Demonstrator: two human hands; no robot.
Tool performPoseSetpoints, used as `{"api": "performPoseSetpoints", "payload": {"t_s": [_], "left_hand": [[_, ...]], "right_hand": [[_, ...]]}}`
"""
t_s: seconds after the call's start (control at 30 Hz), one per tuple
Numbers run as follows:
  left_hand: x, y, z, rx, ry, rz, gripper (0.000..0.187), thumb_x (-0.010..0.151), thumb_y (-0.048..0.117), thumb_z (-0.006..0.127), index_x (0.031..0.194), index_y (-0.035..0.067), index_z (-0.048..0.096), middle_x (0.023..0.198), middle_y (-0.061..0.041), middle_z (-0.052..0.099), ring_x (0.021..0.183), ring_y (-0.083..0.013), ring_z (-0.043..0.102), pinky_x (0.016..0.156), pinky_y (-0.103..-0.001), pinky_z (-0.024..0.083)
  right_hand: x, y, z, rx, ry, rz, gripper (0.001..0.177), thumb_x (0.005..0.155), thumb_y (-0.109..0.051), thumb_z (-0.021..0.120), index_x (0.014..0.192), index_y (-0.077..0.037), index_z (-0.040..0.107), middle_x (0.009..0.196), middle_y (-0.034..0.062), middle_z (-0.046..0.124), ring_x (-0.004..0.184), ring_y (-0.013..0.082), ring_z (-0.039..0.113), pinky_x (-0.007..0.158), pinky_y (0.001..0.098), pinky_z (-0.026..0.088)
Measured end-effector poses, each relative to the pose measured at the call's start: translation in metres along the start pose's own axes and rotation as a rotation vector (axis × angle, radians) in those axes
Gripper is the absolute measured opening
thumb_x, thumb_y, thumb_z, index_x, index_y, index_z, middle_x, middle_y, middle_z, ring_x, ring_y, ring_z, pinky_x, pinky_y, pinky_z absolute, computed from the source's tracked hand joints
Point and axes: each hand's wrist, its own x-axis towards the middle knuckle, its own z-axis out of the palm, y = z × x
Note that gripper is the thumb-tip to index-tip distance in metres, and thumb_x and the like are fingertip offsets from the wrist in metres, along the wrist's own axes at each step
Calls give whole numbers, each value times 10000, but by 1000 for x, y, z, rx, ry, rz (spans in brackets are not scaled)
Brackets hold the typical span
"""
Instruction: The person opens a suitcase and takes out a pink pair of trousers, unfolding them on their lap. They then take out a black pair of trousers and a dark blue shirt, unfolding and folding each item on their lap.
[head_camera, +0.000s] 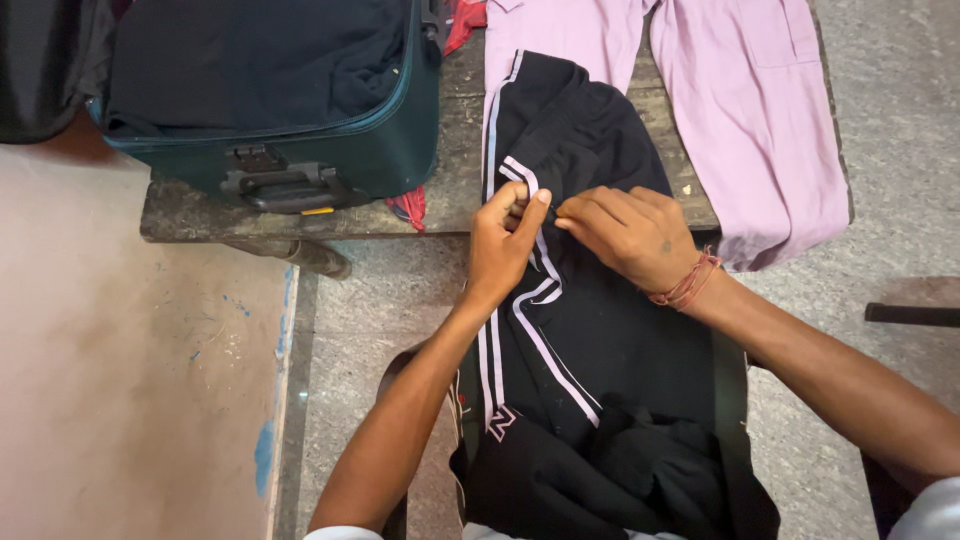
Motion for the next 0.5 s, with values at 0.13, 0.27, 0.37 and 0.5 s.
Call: {"api": "performPoseSetpoints", "payload": {"t_s": [0.13, 0.27, 0.37, 0.5], "left_hand": [[-2, 11, 1, 121, 63, 63, 227, 980, 229, 698, 894, 21, 676, 689, 13, 679, 594, -25, 604, 535, -230, 468], [0, 12, 6, 126, 183, 91, 229, 994, 222, 702, 904, 13, 682, 700, -15, 672, 617, -39, 585, 554, -242, 473], [5, 7, 3, 86, 231, 111, 222, 999, 212, 703, 905, 12, 681, 703, 26, 641, 615, -14, 548, 551, -225, 444], [9, 2, -5, 22, 292, 95, 237, 1022, 198, 695, 880, 13, 651, 676, 76, 528, 612, 9, 427, 528, -218, 335]], "right_hand": [[4, -2, -1, 4, -67, 39, 144, 927, -131, 762, 1008, -80, 654, 870, 39, 622, 696, 223, 627, 632, 351, 499], [2, -10, -2, 140, -96, 102, 136, 926, -107, 716, 1028, -79, 630, 873, 52, 588, 747, 240, 625, 660, 361, 497], [-1, -20, 3, 145, -152, 56, 135, 890, -89, 694, 1010, -86, 633, 862, 41, 586, 762, 222, 635, 667, 362, 497], [-12, -32, 14, 172, -238, 11, 186, 832, -82, 685, 1007, -92, 625, 874, 35, 586, 780, 212, 644, 669, 360, 501]]}}
